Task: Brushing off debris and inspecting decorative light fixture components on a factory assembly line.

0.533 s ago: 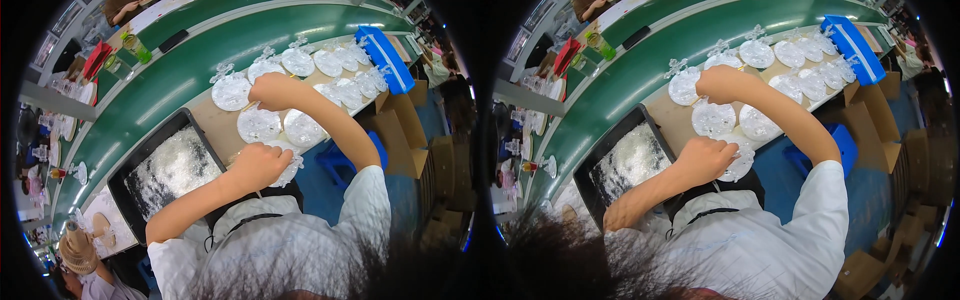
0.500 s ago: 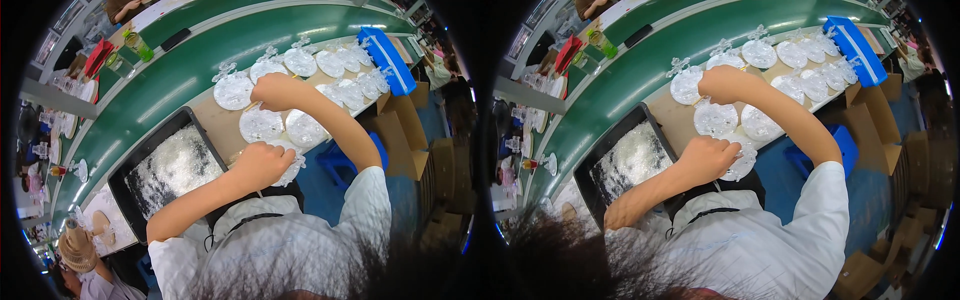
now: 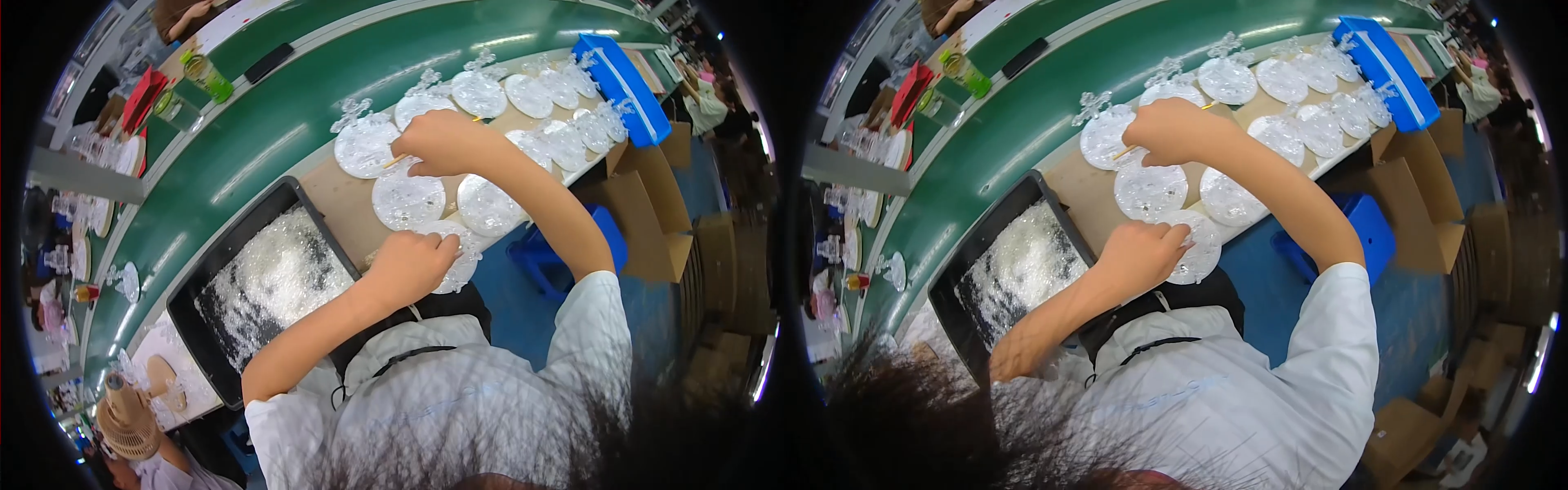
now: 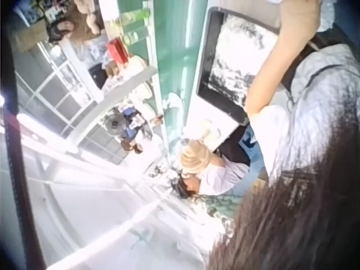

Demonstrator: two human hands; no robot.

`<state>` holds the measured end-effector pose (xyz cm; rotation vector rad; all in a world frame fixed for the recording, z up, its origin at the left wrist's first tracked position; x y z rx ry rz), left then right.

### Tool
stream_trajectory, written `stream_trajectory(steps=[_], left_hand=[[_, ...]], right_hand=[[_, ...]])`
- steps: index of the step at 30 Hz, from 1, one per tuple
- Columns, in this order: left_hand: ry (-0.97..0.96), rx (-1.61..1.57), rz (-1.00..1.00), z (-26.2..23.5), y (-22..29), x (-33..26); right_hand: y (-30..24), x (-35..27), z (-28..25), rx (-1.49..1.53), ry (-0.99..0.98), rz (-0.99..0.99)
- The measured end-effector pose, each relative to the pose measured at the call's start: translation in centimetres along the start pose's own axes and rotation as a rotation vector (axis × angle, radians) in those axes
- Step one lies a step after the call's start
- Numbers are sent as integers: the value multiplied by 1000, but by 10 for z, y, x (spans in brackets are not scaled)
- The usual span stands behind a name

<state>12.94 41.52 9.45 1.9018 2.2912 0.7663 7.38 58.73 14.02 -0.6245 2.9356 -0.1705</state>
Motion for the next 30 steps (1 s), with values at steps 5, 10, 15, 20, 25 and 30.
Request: stream_trajectory(steps=[5, 10, 15, 20, 25, 30], left_hand=[[-10, -45, -41, -9, 3, -5], [-43, -71, -90, -3, -4, -7], [-20, -78, -95, 2, -3, -13], [22, -83, -110, 4, -5, -14], [78, -23, -74, 15, -7, -19], [96, -7, -47, 17, -6, -19]], right_hand=[[-14, -36, -16, 8, 81, 162], [-16, -85, -17, 84, 242, 197], [-16, -70, -7, 149, 195, 199], [-14, -39, 4, 220, 228, 162], [-9, -17, 21, 246, 212, 28], [-7, -13, 23, 324, 169, 105]])
Point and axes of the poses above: each hand's wrist, its own x-axis towards the middle knuckle, its own z-axis out of the palm, y = z × x, the point moved 3 cm from there along x, towards the middle knuckle, and after that the axes turned 8 degrees about -z, right-handed, at the moved point
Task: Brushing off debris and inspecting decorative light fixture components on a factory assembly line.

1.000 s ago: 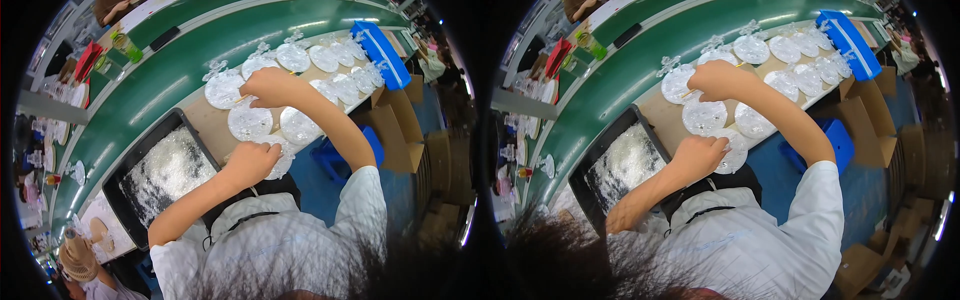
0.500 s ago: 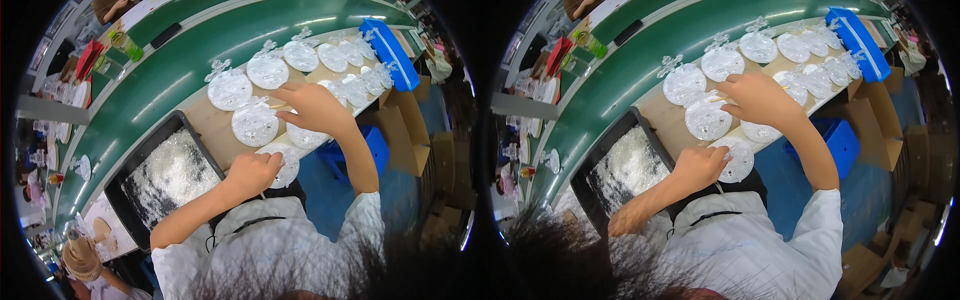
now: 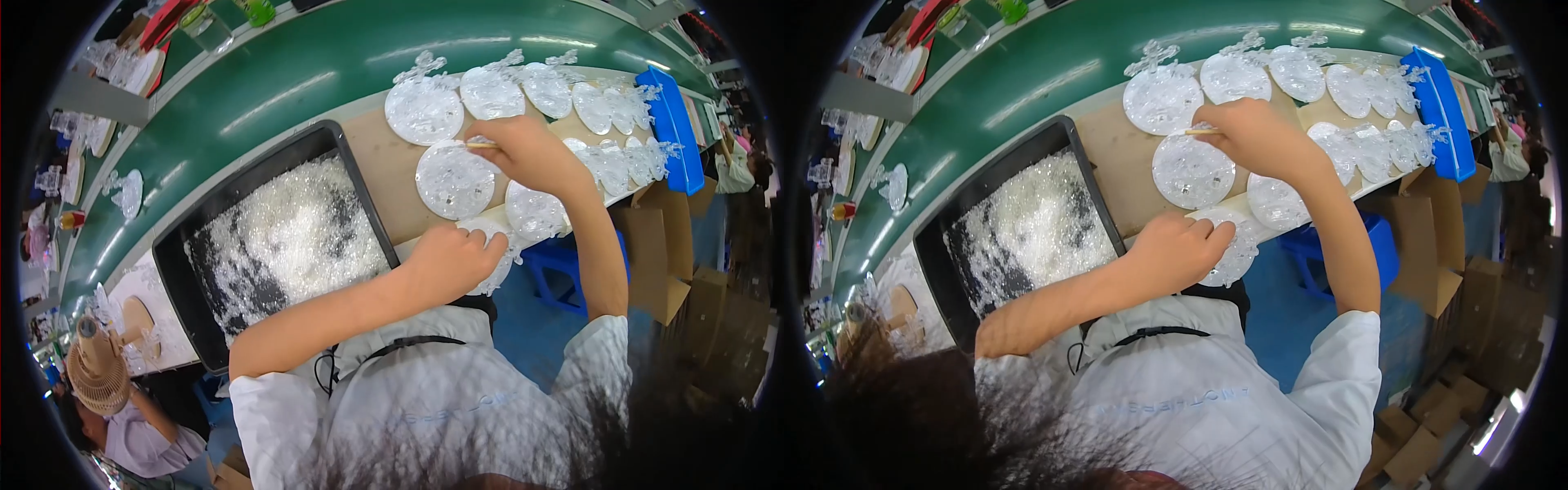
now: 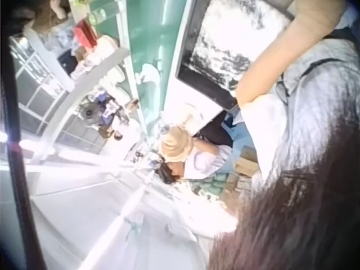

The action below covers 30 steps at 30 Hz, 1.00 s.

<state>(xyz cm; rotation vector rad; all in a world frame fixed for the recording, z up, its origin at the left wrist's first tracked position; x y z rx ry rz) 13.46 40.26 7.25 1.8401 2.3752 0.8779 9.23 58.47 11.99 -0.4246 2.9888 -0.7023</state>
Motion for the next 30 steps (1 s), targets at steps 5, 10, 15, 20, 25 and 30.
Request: stream_trajectory(steps=[5, 10, 15, 20, 25, 30], left_hand=[[23, 10, -1, 3, -2, 0], [56, 33, 16, 1, 0, 3], [-3, 101, -13, -9, 5, 4], [-98, 190, -55, -7, 11, -6], [-123, 272, -79, -22, 18, -8], [-156, 275, -7, -17, 11, -1]], right_hand=[[1, 5, -5, -8, -6, -47], [3, 7, -7, 5, -25, -35], [3, 2, -12, -16, -66, 108], [-6, -41, -25, -131, 175, 91], [-22, -93, -32, -91, 172, 259], [-22, -106, -42, -153, 232, 163]])
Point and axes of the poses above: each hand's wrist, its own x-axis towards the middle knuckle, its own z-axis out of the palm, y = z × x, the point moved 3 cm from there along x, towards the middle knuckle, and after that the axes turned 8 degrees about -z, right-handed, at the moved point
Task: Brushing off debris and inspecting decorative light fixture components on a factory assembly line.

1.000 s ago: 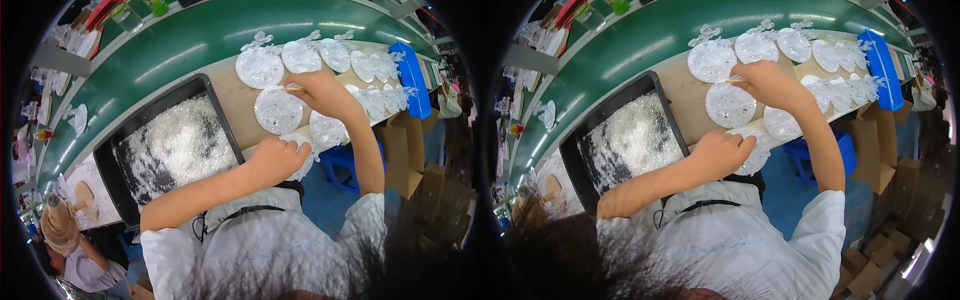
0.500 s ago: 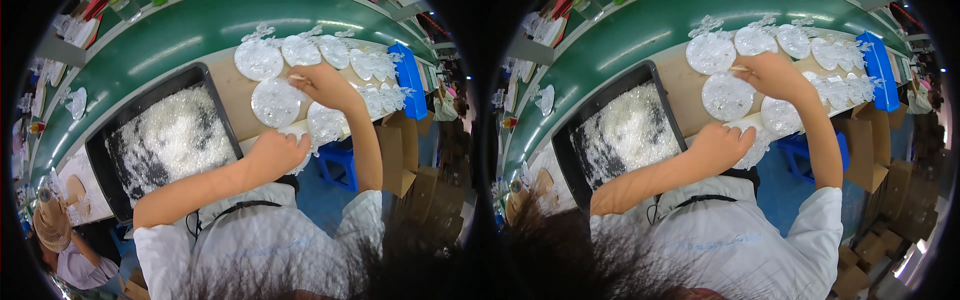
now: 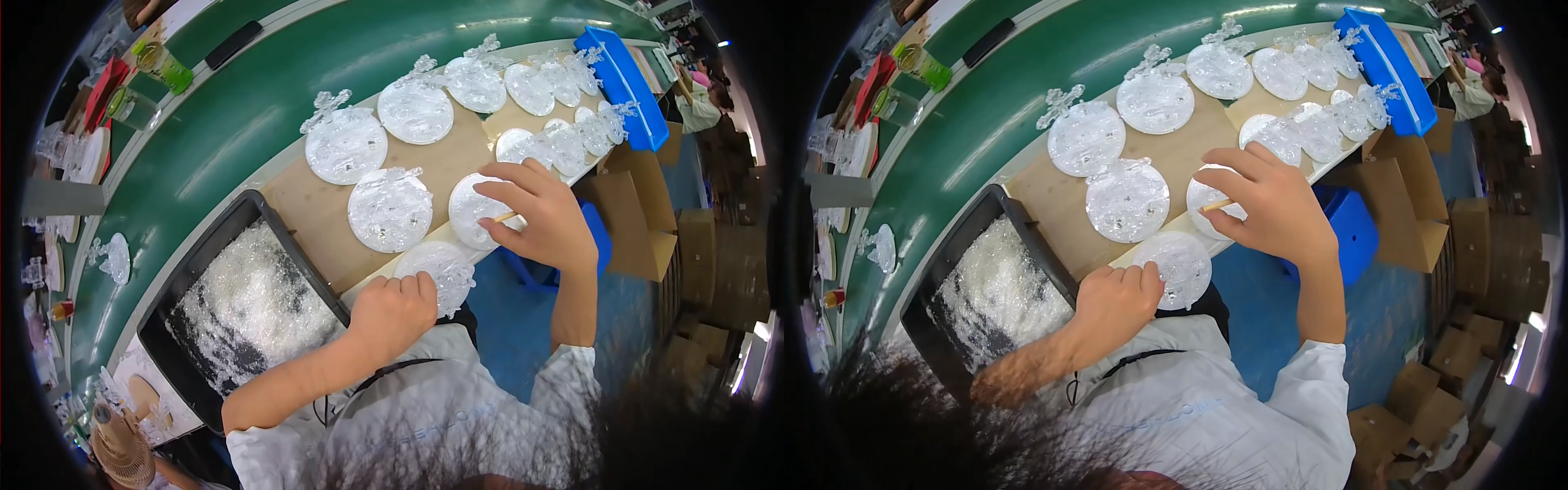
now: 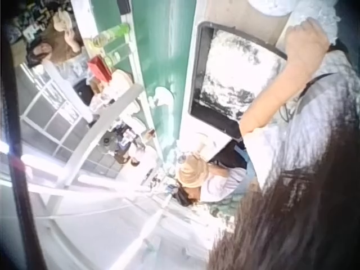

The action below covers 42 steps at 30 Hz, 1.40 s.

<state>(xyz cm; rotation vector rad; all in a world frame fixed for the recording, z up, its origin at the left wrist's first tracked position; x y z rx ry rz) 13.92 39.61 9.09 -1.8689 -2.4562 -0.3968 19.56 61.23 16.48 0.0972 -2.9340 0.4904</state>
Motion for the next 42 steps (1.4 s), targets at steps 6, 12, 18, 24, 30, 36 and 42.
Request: stream_trajectory(steps=[6, 12, 18, 24, 30, 36, 42], left_hand=[[-56, -92, 3, 8, -4, -1], [-28, -111, -69, 1, -1, 3], [16, -143, -48, -22, 2, -1], [77, -137, -34, -50, -6, -24], [132, -91, -107, -77, -28, -59], [260, -134, -394, -101, -68, -95], [627, -75, -734, -150, -226, -113]], right_hand=[[22, -3, 3, -37, -50, 73], [56, 16, 28, -174, -217, 13], [64, 41, 37, -207, -179, -47], [73, 57, 38, -205, -178, -46], [77, 68, 43, -203, -98, -144], [70, 55, 27, -29, -21, -135], [63, 47, 18, 9, -7, 1]])
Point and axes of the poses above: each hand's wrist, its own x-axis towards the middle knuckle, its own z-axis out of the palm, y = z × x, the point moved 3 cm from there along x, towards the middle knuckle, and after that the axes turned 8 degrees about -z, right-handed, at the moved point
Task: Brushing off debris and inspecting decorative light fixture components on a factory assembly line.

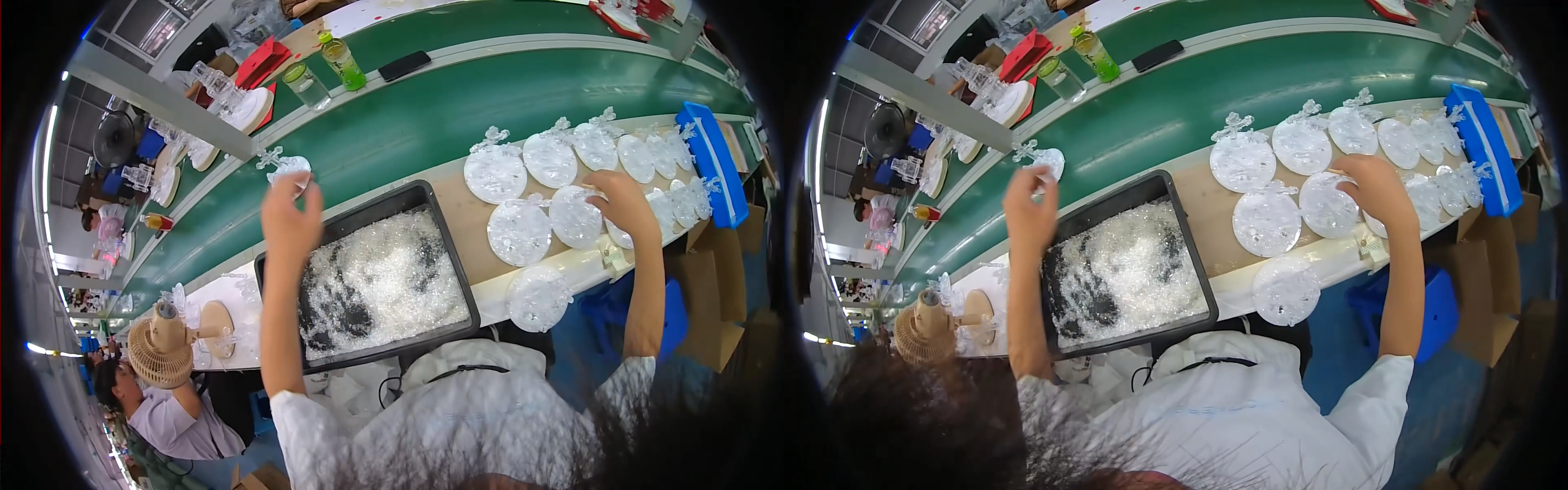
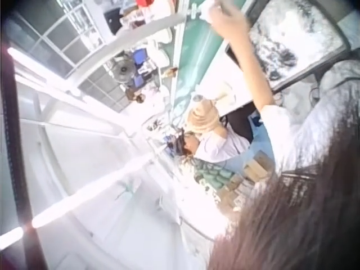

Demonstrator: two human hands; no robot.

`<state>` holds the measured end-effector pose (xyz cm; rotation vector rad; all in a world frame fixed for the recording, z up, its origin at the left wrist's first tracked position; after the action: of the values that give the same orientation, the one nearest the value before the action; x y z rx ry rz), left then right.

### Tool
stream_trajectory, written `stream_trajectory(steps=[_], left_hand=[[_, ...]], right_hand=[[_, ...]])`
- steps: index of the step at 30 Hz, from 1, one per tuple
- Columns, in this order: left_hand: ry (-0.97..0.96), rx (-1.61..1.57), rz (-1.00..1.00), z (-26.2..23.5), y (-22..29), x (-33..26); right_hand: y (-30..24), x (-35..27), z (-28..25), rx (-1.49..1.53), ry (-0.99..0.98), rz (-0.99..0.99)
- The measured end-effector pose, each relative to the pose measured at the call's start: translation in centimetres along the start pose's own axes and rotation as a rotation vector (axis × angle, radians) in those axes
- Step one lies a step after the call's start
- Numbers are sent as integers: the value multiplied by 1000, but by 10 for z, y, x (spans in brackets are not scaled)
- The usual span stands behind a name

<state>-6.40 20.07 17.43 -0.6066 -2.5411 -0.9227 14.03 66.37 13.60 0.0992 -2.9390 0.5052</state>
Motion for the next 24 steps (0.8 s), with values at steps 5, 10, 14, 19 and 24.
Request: stream_trajectory(steps=[5, 10, 14, 19, 24], left_hand=[[213, 455, 88, 4, -152, 88], [-158, 106, -330, 40, -255, 117], [-111, 142, -229, 60, -233, 133], [-77, 161, -37, 46, -215, 139], [157, 288, 9, -9, -131, 122]], right_hand=[[-3, 12, 4, 5, -30, -32], [-27, 8, -10, 24, 18, -2], [-48, -23, -24, -70, 174, 40], [-129, -41, -29, 83, 366, 30], [-200, -34, -4, 235, 258, -279]])
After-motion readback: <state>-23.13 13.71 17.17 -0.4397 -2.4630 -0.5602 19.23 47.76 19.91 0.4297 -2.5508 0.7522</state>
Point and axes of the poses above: each hand's wrist, its own x-axis towards the middle knuckle, its own z-axis out of the palm, y = z × x, the point moved 3 cm from there along x, towards the middle knuckle, and after that the axes turned 8 degrees about -z, right-handed, at the moved point
